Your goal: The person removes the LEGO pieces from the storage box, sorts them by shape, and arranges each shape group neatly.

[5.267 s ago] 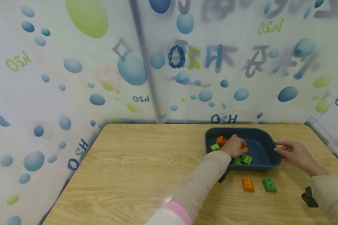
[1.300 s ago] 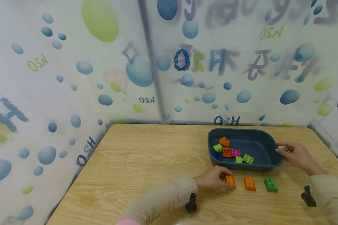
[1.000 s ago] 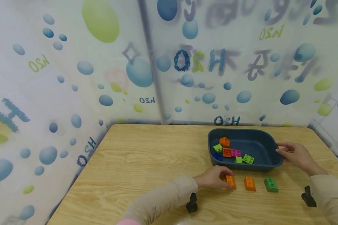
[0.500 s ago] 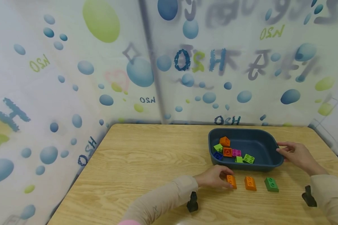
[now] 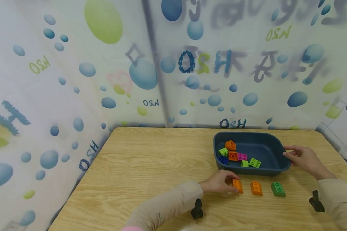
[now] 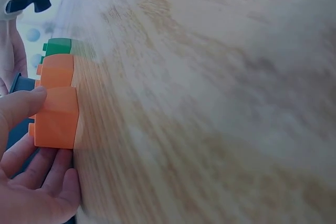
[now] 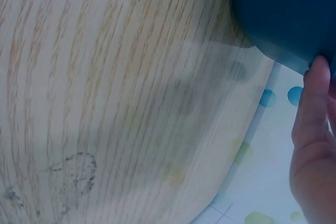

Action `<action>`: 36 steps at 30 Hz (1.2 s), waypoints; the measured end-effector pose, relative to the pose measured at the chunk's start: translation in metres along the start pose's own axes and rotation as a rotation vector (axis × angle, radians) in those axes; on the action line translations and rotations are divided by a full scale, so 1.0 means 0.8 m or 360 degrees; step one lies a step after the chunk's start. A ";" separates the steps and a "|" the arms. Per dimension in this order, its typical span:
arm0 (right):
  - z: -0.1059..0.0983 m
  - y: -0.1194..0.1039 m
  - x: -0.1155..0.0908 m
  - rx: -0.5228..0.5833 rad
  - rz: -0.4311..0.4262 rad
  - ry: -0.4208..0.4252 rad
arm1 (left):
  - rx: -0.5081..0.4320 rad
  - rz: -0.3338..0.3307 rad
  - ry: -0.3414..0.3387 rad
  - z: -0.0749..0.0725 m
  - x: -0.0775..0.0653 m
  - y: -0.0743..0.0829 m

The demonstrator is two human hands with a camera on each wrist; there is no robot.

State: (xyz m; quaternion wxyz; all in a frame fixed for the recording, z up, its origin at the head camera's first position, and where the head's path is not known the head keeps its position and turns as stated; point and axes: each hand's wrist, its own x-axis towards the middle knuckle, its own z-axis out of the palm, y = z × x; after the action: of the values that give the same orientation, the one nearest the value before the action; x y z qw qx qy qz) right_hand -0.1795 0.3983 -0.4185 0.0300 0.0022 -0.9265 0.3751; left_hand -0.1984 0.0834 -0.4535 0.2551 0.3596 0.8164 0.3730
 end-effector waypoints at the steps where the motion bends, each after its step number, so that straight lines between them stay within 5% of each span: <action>1: 0.000 0.000 0.000 -0.0006 -0.0003 0.0002 | -0.0009 -0.0001 0.0006 0.000 0.000 0.000; 12: 0.000 0.000 0.000 -0.0016 -0.0001 0.0002 | -0.0070 -0.0005 0.0032 -0.005 -0.003 -0.001; 25: 0.000 0.000 0.001 0.0005 0.0030 -0.0012 | 0.0410 0.0262 0.0014 -0.024 -0.030 0.019; 36: 0.001 0.002 0.001 -0.0002 0.0049 -0.0020 | 0.0440 0.0429 0.0018 -0.063 -0.029 0.046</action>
State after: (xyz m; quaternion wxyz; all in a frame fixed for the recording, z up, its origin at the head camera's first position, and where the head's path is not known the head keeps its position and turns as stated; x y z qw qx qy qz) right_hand -0.1805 0.3993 -0.4201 0.0185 -0.0098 -0.9268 0.3750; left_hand -0.2038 0.0613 -0.3909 0.1465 0.4953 0.8057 0.2900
